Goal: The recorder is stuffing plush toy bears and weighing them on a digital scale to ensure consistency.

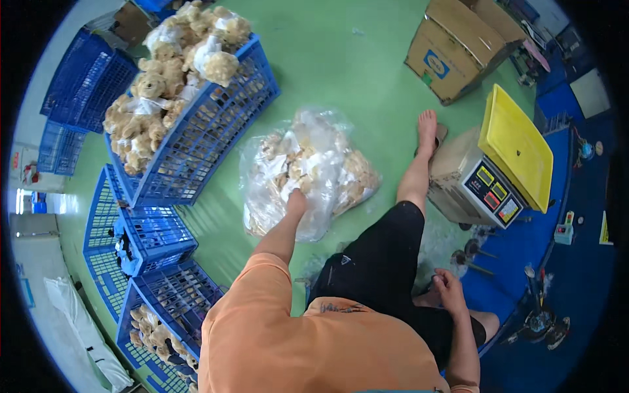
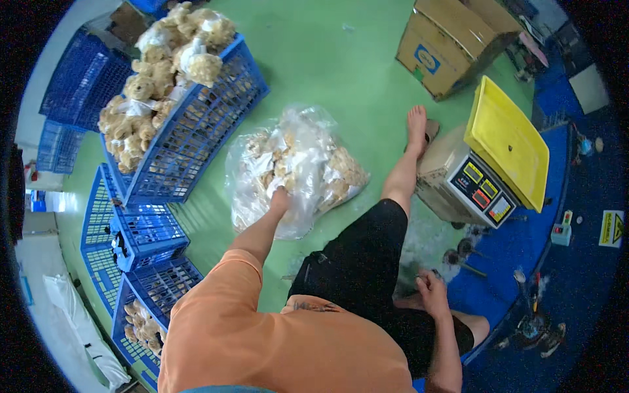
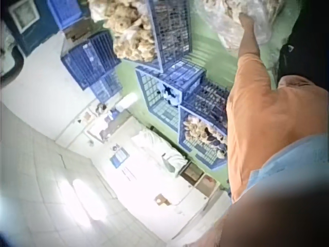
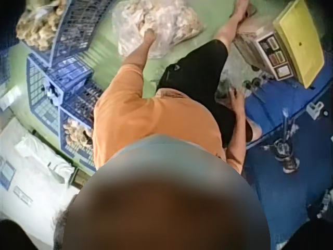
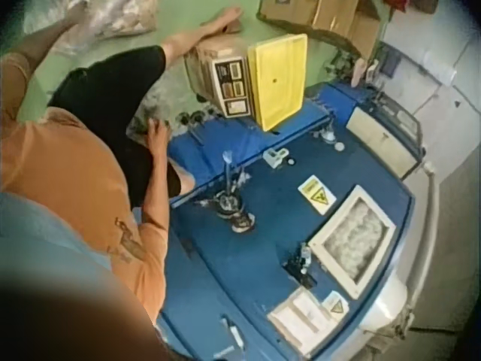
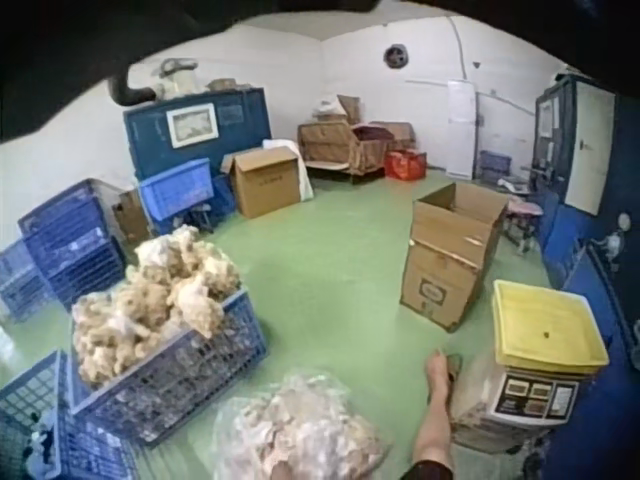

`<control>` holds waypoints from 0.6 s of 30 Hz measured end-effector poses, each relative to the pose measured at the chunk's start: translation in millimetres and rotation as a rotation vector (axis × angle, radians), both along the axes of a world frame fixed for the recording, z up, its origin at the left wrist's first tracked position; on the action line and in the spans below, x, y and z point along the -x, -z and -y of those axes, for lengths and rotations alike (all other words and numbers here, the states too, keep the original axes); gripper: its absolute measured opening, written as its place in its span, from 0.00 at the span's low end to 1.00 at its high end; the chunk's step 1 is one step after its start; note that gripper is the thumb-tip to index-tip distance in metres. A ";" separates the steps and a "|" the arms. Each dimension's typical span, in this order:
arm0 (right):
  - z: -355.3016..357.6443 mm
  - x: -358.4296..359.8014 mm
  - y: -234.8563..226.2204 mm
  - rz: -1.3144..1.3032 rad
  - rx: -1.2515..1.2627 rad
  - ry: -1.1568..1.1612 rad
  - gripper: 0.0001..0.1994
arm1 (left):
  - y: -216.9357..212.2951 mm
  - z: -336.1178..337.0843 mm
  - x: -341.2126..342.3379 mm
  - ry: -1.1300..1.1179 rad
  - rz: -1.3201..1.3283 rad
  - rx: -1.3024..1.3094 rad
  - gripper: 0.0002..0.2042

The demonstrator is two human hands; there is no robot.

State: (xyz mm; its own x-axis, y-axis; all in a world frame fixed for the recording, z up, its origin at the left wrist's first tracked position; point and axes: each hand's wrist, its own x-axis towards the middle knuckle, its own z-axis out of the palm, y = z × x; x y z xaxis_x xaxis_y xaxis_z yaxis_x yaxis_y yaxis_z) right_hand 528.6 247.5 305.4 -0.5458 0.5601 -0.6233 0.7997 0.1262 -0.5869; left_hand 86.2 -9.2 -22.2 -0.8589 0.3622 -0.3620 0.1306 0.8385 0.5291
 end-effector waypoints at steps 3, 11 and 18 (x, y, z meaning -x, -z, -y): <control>10.6 -19.2 -0.1 0.099 0.064 0.046 0.14 | 11.5 -6.0 -17.4 -0.044 -0.092 0.075 0.20; 22.7 -8.0 3.2 0.078 0.180 0.157 0.15 | -15.3 -25.2 8.0 -0.185 0.104 -0.053 0.13; 0.1 -0.9 26.9 -0.005 0.223 0.128 0.15 | -98.6 -5.8 16.0 -0.218 -0.439 -0.369 0.10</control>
State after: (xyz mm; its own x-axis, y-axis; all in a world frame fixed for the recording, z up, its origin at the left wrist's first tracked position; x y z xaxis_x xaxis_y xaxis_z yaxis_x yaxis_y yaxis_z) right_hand 529.5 247.5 278.5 -0.4827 0.4739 -0.7365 0.7976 -0.1095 -0.5931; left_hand 70.3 -3.5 76.4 -0.9679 0.1954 0.1581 0.2481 0.6423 0.7252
